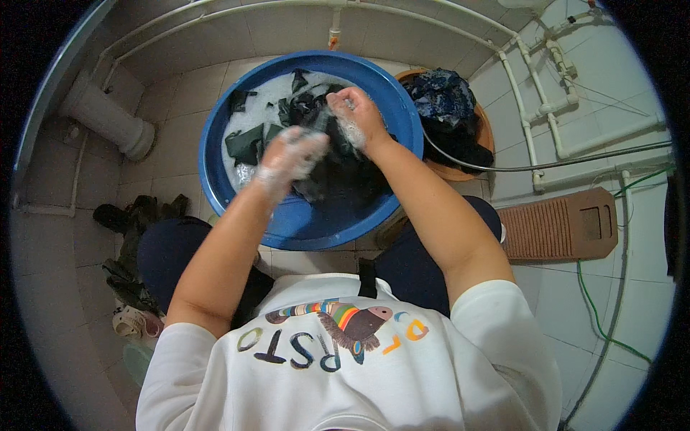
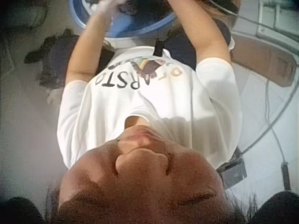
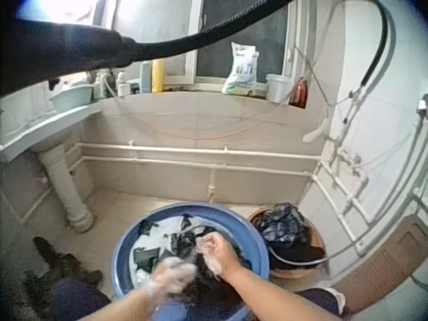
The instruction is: The person hand washes a dark garment in a blue plastic basin filled with soapy water. They repeatedly submerge, scrub, and wring the fabric with both hands, occasionally lifting it to inspect or reposition it within the basin.
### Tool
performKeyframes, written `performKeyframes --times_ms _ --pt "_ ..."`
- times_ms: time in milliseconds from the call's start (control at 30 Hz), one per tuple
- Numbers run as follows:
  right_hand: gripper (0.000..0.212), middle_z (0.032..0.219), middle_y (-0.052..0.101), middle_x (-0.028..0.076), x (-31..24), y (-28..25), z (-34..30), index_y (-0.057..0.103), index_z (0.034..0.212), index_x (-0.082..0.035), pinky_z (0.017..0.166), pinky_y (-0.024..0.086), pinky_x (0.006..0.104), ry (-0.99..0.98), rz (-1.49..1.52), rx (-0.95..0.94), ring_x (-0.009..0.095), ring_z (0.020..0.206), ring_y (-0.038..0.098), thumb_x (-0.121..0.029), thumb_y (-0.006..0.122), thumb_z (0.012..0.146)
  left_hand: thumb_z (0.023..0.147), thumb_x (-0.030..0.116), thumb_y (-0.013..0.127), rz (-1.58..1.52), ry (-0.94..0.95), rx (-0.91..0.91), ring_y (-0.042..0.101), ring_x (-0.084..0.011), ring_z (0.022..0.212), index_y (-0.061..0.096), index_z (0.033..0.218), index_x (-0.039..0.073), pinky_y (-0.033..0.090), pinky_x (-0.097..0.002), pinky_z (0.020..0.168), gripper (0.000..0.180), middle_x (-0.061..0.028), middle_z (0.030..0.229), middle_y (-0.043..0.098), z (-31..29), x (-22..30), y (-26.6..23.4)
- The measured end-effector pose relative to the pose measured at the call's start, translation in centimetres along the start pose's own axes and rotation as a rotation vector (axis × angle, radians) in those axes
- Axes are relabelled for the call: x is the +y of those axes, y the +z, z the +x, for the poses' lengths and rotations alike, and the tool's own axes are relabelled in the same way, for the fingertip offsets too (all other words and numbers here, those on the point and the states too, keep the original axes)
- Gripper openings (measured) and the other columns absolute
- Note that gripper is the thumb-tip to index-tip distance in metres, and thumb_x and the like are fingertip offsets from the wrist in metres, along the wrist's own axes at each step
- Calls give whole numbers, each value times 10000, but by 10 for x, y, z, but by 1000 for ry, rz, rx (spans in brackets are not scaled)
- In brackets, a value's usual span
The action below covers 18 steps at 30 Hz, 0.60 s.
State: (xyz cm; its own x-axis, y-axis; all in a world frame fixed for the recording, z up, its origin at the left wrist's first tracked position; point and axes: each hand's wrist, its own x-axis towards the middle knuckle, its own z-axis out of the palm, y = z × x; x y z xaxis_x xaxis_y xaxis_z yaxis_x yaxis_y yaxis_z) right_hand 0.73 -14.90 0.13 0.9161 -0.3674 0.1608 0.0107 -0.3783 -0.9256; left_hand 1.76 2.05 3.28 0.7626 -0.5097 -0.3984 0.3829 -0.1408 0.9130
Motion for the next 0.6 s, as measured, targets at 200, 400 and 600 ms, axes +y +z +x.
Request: performKeyframes --times_ms 200,400,600 --pt "571 1018 579 161 18 -12 1 529 1074 -7 845 402 314 129 -396 -464 251 966 536 -319 706 630 800 301 483 -881 138 -154 556 -292 913 540 983 18 430 -421 837 342 -152 989 573 15 22 -47" --pt "254 828 565 87 -43 19 -32 538 879 -32 750 436 283 -311 142 -171 198 783 563 -55 579 629 848 296 419 -941 -126 11 538 -256 923 553 954 53 425 -401 827 297 -129 958 571 33 -26 -23" --pt "203 638 547 69 -42 46 -64 552 586 -123 507 458 338 -818 -328 -82 243 575 560 -307 614 648 842 283 403 -979 538 -290 535 -190 822 536 901 125 450 -321 749 214 -41 842 542 95 -151 -19"
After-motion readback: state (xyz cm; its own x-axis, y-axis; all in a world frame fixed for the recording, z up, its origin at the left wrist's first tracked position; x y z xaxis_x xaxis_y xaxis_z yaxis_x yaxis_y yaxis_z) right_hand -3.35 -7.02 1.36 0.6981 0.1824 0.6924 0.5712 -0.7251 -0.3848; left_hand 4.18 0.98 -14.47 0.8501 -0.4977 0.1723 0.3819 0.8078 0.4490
